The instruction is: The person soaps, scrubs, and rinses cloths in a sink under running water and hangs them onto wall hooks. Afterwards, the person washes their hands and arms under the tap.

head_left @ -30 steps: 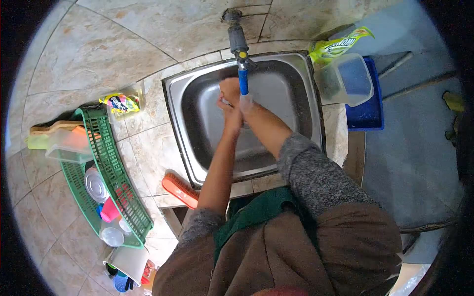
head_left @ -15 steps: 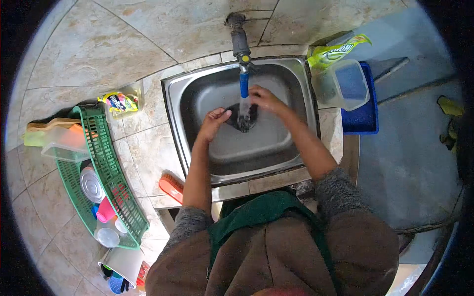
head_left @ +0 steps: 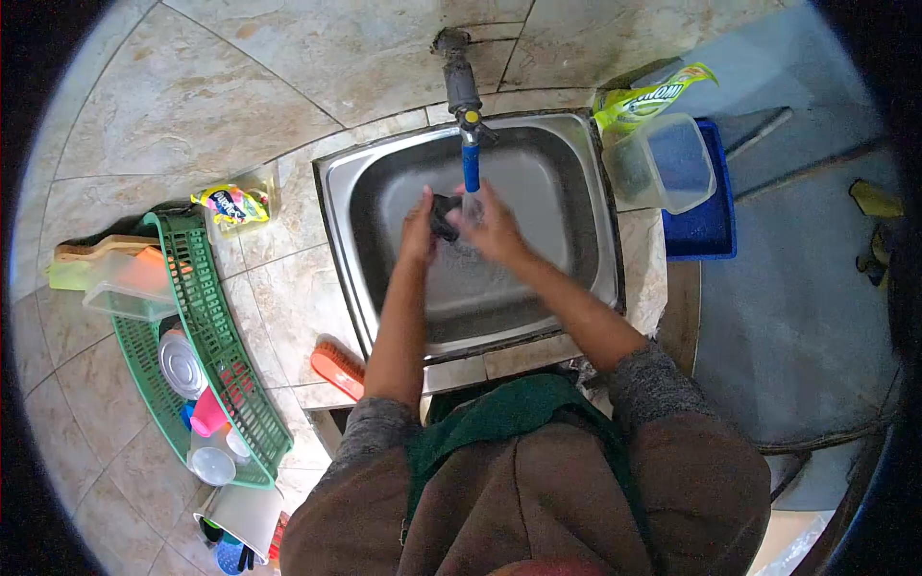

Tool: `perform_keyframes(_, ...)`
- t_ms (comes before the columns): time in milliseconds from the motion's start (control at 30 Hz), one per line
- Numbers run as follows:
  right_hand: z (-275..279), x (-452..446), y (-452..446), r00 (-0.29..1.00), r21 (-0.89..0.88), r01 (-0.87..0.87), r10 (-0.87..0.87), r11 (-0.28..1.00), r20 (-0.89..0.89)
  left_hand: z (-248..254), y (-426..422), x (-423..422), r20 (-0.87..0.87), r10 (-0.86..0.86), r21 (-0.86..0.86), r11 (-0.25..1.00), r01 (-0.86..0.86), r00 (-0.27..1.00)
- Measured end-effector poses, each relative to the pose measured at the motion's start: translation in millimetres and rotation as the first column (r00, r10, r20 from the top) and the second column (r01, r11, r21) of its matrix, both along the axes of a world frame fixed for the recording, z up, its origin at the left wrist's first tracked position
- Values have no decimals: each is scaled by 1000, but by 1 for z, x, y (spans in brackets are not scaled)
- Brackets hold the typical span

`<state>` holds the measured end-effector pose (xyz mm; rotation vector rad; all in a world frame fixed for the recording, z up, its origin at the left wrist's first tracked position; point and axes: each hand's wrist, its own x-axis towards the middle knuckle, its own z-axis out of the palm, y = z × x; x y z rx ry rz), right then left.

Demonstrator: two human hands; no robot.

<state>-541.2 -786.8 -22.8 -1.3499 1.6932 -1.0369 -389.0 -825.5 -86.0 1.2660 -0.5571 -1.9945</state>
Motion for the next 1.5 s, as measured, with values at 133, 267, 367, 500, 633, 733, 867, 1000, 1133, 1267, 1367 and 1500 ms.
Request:
perform_keyframes(133, 36, 35, 5, 956, 138, -29, 67, 990, -286, -15, 25, -42, -297, 159, 231, 969, -91, 942)
perform_keyframes(267, -58, 30, -10, 861, 308, 268, -84, 913, -501, -17, 35, -43, 192, -15, -118, 992, 39, 981)
perform_keyframes(367, -2, 50, 14, 936, -182, 147, -197, 972, -294, 6, 26, -38, 715, -221, -210, 838, 505, 663)
perform_keyframes(500, -12, -10, -11, 795, 238, -26, 164, 971, -584, 26, 25, -33, 10, -145, 330, 935, 134, 989)
perform_keyframes(633, -18, -34, -15, 803, 340, -274, 409, 899, -434, 63, 13, -9, -86, -343, 70, 934, 349, 935)
perform_keyframes(733, -33, -43, -20, 856, 173, -468, 397, 866, 330, 87, 0, 3, 122, -634, -55, 763, 643, 763)
perform_keyframes(867, 3, -60, -21, 819, 219, -574, 542, 789, 190, 92, -15, 22, 247, -744, -98, 618, 780, 621)
perform_keyframes(1000, 14, -58, -22, 950, 152, -199, 153, 968, 273, 80, -10, 26, 170, -431, -129, 882, 454, 886)
perform_keyframes(1133, 40, 21, 10, 979, 71, -101, 112, 992, -171, -23, 16, -12, -564, -1, -60, 997, -39, 826)
perform_keyframes(1267, -5, 11, -13, 960, 209, 138, -78, 968, -270, 35, 33, -64, -238, 194, 256, 958, -131, 952)
perform_keyframes(1367, -11, 32, -1, 870, 160, 151, -54, 976, -490, 17, 26, -53, -149, 217, 222, 958, -181, 965)
perform_keyframes(1500, -3, 6, -11, 901, 135, -3, 61, 991, -429, 16, 31, -52, -169, 254, 252, 945, -207, 952)
